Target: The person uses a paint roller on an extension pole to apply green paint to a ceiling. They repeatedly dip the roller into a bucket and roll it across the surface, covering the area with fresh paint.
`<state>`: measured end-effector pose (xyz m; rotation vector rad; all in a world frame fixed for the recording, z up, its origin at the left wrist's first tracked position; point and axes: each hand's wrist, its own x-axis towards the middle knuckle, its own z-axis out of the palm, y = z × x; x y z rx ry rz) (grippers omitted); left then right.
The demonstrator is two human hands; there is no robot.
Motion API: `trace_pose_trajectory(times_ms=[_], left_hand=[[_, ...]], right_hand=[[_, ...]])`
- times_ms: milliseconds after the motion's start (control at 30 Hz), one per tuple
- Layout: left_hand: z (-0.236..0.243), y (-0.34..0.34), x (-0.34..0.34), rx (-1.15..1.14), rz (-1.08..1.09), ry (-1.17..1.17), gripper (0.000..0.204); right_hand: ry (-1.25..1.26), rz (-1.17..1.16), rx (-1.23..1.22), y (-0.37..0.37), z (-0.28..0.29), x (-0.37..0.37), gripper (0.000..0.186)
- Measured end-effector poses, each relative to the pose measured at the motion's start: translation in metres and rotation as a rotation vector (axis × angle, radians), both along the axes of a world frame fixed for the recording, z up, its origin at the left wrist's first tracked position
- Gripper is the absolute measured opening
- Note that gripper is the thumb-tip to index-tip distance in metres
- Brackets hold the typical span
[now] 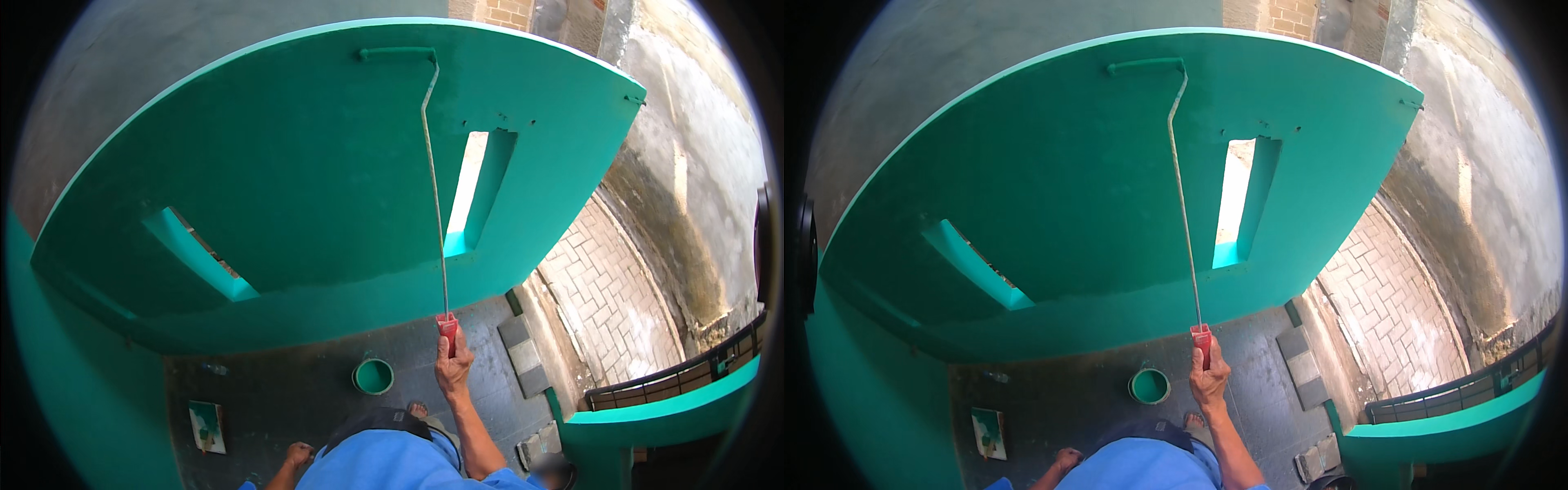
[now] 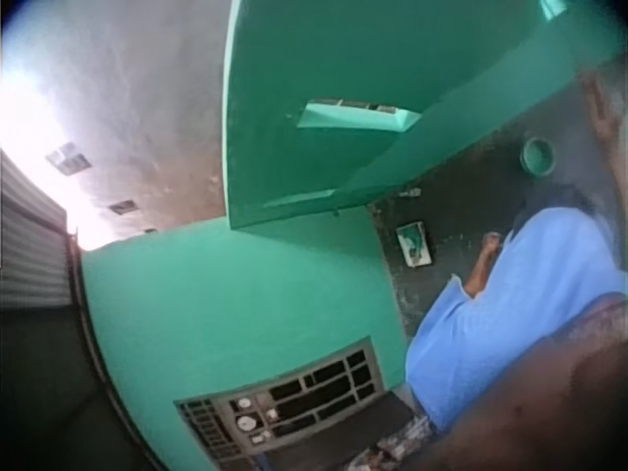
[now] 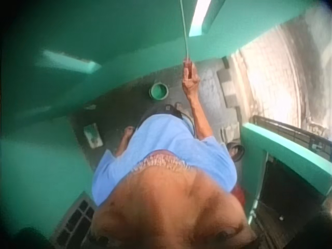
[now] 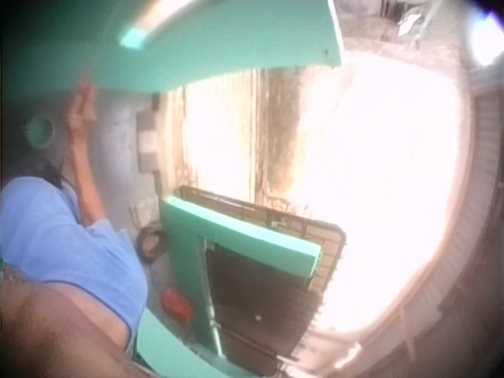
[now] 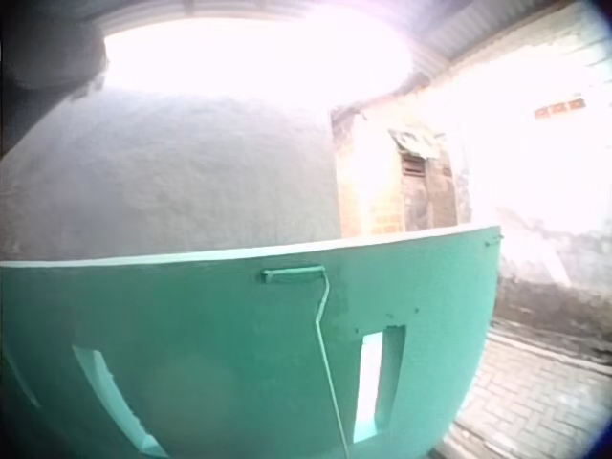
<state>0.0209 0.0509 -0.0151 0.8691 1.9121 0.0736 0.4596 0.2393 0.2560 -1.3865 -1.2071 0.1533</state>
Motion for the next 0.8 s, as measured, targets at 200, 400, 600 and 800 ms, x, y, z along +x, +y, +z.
trace_pose_trajectory(times_ms=[200, 400, 600, 800], left_hand=[[0.037, -0.006, 0.016, 0.056, -0.187, 0.084, 0.019], [0.006, -0.004, 0.0, 0.018, -0.013, -0.013, 0.021], [0.048, -0.004, 0.012, 0.027, -0.118, 0.062, 0.021], [0.064, -0.004, 0.011, 0.008, -0.1, 0.052, 0.02]], right_hand=[[0.162, 0.102, -0.159, 0.006, 0.018, -0.005, 0.031], [0.156, 0.13, -0.153, -0.002, -0.022, -0.018, 0.032], [0.134, 0.097, -0.341, -0.047, -0.113, -0.009, 0.029], [0.074, 0.094, -0.449, -0.09, -0.175, 0.006, 0.028]])
